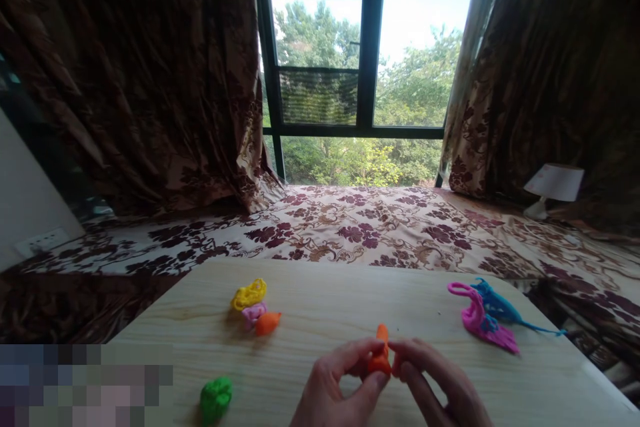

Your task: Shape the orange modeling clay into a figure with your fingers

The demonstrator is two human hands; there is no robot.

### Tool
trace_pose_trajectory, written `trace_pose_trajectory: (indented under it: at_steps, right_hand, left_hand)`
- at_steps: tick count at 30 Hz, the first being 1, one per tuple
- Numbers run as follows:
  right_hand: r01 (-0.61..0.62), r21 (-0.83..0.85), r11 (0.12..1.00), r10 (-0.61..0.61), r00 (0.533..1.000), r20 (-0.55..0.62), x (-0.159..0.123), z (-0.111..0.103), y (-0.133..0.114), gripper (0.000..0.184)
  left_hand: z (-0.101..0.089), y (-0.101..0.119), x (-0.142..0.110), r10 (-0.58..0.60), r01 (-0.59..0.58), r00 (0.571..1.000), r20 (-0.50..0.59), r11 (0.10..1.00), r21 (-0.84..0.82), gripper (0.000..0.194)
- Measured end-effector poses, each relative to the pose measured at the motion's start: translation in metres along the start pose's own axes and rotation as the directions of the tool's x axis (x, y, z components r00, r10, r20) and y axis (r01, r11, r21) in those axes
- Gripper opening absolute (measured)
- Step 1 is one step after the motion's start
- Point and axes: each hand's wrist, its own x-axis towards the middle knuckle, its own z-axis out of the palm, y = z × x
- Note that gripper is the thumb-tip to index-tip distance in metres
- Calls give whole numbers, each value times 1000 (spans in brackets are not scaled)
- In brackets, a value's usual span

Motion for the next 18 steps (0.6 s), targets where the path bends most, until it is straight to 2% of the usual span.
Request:
trace_pose_trajectory:
  at_steps: [3,6,14,18]
  right_hand:
    - [-46,61,997,41,996,78,-1,-4,2,24]
    - [-82,107,991,73,994,87,-1,-3,2,21]
    - [-248,79,966,236,963,132,-1,-1,1,15]
    - [-192,89,977,176,971,160,-3,1,4,24]
  left_hand:
    - [-2,12,2,30,-27,998,-54,999,41,22]
    - [-3,15,4,76,-75,997,-19,995,67,21]
    - [-3,3,5,112,-97,989,-95,984,149,25]
    - [0,5,4,130,-112,988,-81,975,191,13]
